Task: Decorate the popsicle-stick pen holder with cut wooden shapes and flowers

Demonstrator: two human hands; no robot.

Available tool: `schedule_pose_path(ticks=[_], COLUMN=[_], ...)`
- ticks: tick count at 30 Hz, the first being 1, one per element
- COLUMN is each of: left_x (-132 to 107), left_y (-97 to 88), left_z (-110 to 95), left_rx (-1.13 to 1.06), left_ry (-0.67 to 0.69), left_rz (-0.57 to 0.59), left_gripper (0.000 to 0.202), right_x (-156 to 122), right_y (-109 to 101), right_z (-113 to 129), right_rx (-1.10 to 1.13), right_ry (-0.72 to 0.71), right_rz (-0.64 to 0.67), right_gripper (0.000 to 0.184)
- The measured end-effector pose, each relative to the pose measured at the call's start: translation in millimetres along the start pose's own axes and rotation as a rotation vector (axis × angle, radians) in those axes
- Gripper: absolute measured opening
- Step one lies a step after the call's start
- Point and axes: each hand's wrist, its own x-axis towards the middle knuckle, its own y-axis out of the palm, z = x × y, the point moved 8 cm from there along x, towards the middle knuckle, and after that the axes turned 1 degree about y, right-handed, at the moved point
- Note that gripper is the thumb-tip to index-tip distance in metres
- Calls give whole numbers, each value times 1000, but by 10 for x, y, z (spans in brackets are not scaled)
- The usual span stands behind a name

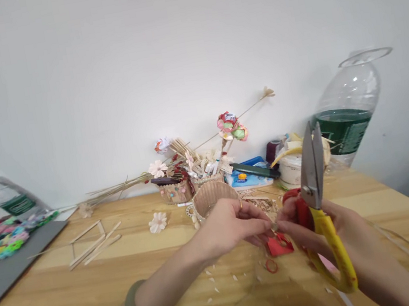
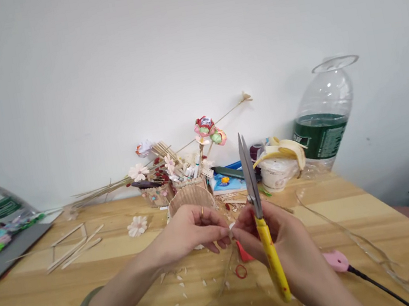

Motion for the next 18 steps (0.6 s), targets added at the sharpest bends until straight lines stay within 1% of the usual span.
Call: schedule_pose_path(ticks=[2,3,6,11,14,18], left_x=[-1,2,14,40,62,85], left_y=[-8,-10,-9,-17,-23,-23], left_z=[6,10,25,44,58,71], left_rx=[-8,-16,-50,-81,-96,-122], left_ry=[1,1,-5,1,11,24], left_rz=[3,6,16,11,9,18], left_gripper=[5,5,5,2,1,6], right_x=[2,7,37,59,50,56], right_y=[49,53,38,49,33,32], right_z=[-31,-38,-57,-136,-121,-66], right_rx=[53,59,44,66,86,52], right_ry=[30,32,22,54,63,129], right_rz=[55,56,31,54,35,12], right_gripper=[23,22,22,24,25,28])
